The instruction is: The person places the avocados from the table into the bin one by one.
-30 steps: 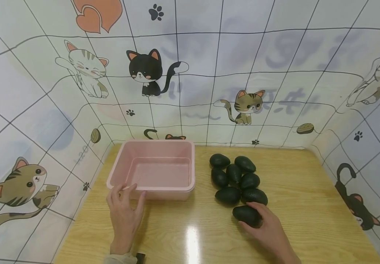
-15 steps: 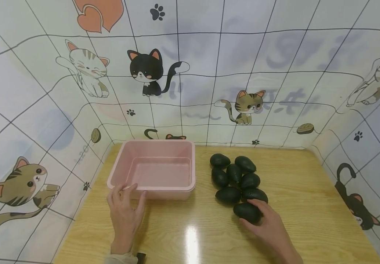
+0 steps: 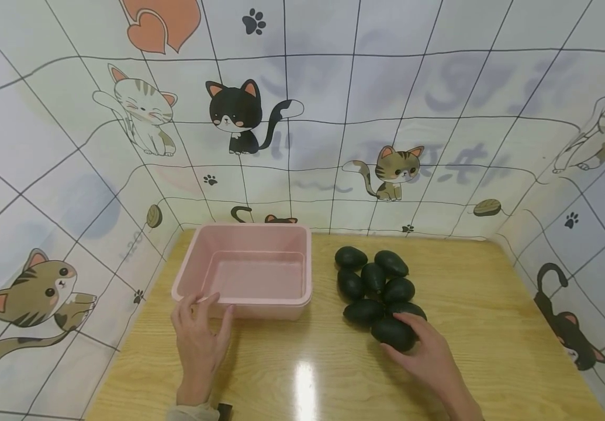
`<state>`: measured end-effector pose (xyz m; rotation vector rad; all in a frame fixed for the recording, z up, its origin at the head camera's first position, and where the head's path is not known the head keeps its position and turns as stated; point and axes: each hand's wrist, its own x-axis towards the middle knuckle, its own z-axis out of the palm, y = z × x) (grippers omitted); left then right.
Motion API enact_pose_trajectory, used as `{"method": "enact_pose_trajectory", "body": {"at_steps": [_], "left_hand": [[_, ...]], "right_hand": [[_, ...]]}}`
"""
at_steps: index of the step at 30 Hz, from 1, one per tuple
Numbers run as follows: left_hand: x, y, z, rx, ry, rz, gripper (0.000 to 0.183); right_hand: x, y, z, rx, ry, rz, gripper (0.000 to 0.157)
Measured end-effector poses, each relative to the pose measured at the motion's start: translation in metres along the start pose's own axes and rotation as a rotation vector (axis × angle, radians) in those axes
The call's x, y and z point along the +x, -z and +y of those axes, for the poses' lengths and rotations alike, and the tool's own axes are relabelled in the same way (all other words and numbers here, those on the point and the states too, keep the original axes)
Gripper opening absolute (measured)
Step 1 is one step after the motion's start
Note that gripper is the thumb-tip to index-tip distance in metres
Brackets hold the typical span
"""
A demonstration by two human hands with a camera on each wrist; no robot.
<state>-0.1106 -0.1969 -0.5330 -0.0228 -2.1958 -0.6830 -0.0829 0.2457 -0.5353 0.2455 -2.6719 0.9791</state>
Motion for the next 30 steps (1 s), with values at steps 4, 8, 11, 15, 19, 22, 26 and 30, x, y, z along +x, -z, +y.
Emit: {"method": "enact_pose_trajectory", "body": {"at_steps": [4,8,11,15,19,22,26,30], "left_hand": [[-0.001,-0.001,-0.001,0.003,-0.002,0.006,0.039],[-0.001,0.0,-0.001,-0.003,0.0,0.003,0.041],[-0.001,0.0,-0.001,-0.011,0.003,0.004,0.041],[-0.001,0.001,-0.001,-0.018,0.008,0.0,0.041],[0.001,0.002,0.0,-0.019,-0.002,0.002,0.039],[0.002,0.002,0.0,-0.019,-0.009,0.007,0.037],[0.002,0.002,0.0,-0.019,-0.006,0.017,0.036],[0.002,0.0,0.0,-0.024,-0.003,0.028,0.036]], "right_hand": [[0.002,0.001,-0.003,-0.008,-0.022,-0.015,0.066],[0.004,0.002,-0.005,-0.016,-0.018,-0.01,0.066],[0.006,0.001,-0.007,0.004,0.008,0.007,0.065],[0.008,0.0,-0.009,0.038,0.068,0.051,0.064],[0.01,-0.002,-0.011,0.045,0.107,0.084,0.064],[0.01,-0.002,-0.012,0.05,0.093,0.081,0.064],[0.012,-0.002,-0.013,0.053,0.078,0.075,0.064],[0.015,-0.001,-0.014,0.052,0.104,0.089,0.065]]}}
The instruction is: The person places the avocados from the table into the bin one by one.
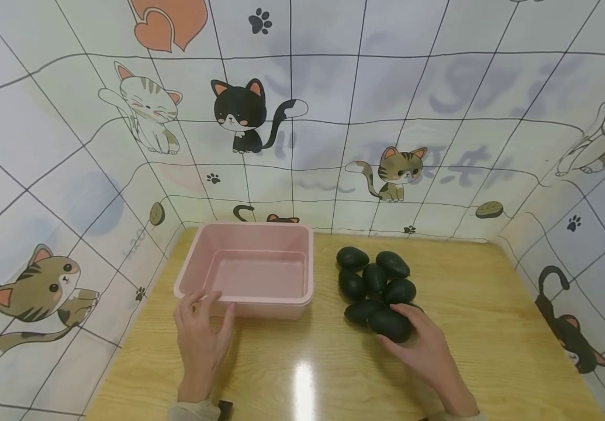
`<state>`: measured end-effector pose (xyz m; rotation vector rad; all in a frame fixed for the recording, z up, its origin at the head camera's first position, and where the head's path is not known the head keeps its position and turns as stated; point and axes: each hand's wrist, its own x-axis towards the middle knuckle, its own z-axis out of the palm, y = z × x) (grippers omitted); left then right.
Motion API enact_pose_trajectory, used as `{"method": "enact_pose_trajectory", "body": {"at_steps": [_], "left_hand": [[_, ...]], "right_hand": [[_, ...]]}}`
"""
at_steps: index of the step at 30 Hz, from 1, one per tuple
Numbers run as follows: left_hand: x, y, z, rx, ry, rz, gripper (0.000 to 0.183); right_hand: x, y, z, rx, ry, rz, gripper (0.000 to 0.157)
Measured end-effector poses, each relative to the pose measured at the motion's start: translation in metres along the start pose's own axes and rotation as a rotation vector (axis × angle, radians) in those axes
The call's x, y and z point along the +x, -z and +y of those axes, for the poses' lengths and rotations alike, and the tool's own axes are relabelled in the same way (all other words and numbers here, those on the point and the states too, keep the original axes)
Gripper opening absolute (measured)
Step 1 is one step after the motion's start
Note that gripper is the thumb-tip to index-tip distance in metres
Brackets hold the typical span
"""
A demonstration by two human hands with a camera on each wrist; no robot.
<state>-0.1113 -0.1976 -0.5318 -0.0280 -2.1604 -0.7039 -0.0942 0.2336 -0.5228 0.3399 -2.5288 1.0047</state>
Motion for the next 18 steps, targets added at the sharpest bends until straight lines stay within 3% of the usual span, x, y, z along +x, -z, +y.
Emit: {"method": "enact_pose_trajectory", "body": {"at_steps": [10,18], "left_hand": [[-0.002,0.0,0.0,-0.008,0.008,0.003,0.035],[-0.002,0.0,-0.003,-0.005,0.018,-0.018,0.037]], "right_hand": [[0.003,0.001,-0.009,0.012,-0.056,-0.038,0.064],[0.008,0.001,-0.012,0.0,-0.03,-0.046,0.064]]}}
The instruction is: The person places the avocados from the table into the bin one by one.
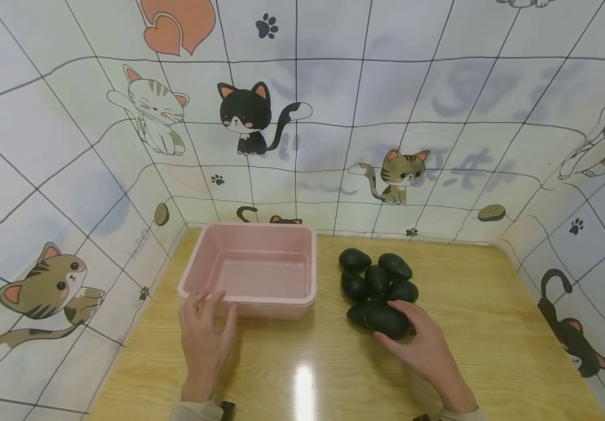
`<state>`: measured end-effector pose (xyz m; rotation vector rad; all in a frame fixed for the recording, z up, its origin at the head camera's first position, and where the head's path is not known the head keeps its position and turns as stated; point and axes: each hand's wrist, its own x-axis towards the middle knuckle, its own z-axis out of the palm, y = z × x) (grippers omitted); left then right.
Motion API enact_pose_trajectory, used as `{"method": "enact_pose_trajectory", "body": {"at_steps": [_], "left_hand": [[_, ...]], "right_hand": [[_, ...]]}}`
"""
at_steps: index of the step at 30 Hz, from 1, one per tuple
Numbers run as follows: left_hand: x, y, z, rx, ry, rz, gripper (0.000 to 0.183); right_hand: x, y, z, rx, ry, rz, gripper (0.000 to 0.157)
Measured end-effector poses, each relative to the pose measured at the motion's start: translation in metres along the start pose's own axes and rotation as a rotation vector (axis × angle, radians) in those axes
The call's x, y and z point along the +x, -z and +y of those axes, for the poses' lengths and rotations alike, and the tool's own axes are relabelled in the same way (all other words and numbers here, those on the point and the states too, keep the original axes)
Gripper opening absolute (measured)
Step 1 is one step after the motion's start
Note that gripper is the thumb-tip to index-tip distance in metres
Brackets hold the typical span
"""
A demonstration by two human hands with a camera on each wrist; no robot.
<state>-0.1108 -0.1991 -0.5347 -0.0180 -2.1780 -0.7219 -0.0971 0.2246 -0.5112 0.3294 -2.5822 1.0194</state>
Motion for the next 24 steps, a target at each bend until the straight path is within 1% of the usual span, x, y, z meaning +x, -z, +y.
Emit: {"method": "enact_pose_trajectory", "body": {"at_steps": [8,14,19,24], "left_hand": [[0.0,0.0,0.0,-0.019,-0.008,0.012,0.036],[0.001,-0.004,0.001,-0.026,-0.027,0.046,0.035],[0.002,-0.005,0.002,-0.022,-0.024,0.031,0.035],[0.0,-0.004,0.002,-0.026,-0.027,0.05,0.035]], "right_hand": [[0.006,0.001,-0.002,-0.011,0.043,0.017,0.065],[0.008,0.003,-0.004,-0.02,0.038,0.019,0.064],[0.012,0.004,-0.007,-0.019,0.009,0.015,0.062],[0.013,0.004,-0.01,-0.023,0.011,0.019,0.062]]}}
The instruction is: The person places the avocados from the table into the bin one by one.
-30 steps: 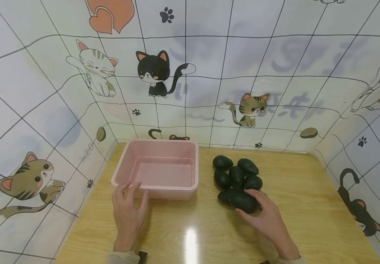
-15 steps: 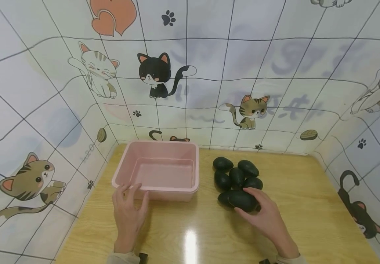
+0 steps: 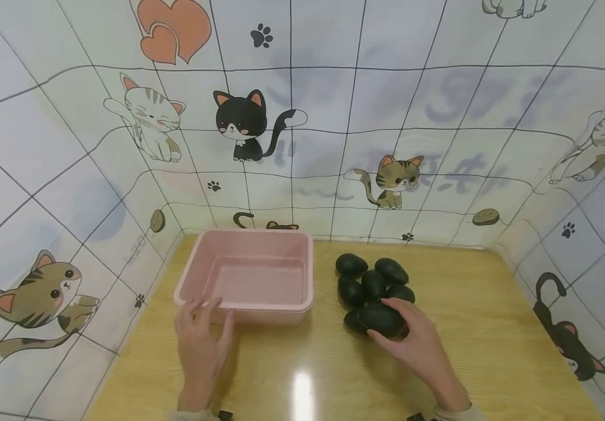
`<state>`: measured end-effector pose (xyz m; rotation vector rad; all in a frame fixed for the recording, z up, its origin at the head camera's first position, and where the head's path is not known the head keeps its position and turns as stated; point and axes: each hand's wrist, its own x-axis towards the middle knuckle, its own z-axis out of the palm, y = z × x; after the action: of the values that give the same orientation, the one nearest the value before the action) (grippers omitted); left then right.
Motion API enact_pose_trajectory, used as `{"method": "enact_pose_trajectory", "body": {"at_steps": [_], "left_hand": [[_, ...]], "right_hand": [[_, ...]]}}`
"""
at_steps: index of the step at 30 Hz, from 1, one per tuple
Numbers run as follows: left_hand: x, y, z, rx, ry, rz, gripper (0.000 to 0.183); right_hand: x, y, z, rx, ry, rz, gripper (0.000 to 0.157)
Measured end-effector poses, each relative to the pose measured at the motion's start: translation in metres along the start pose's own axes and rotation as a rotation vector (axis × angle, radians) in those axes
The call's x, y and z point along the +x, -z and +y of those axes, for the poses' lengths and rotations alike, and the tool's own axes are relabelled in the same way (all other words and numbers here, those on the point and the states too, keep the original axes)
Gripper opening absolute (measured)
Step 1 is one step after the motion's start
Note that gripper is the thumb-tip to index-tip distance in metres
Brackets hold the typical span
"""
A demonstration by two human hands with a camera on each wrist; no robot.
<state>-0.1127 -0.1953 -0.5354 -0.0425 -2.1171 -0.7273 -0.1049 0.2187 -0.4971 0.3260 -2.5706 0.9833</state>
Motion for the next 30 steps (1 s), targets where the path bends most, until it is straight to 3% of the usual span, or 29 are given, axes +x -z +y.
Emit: {"method": "enact_pose_trajectory", "body": {"at_steps": [16,30], "left_hand": [[-0.002,0.001,-0.003,-0.006,0.028,-0.031,0.036],[-0.005,0.001,-0.004,-0.005,0.034,-0.039,0.037]], "right_hand": [[0.01,-0.003,-0.012,0.047,-0.015,-0.011,0.063],[0.015,-0.005,-0.026,0.05,0.023,-0.017,0.065]]}}
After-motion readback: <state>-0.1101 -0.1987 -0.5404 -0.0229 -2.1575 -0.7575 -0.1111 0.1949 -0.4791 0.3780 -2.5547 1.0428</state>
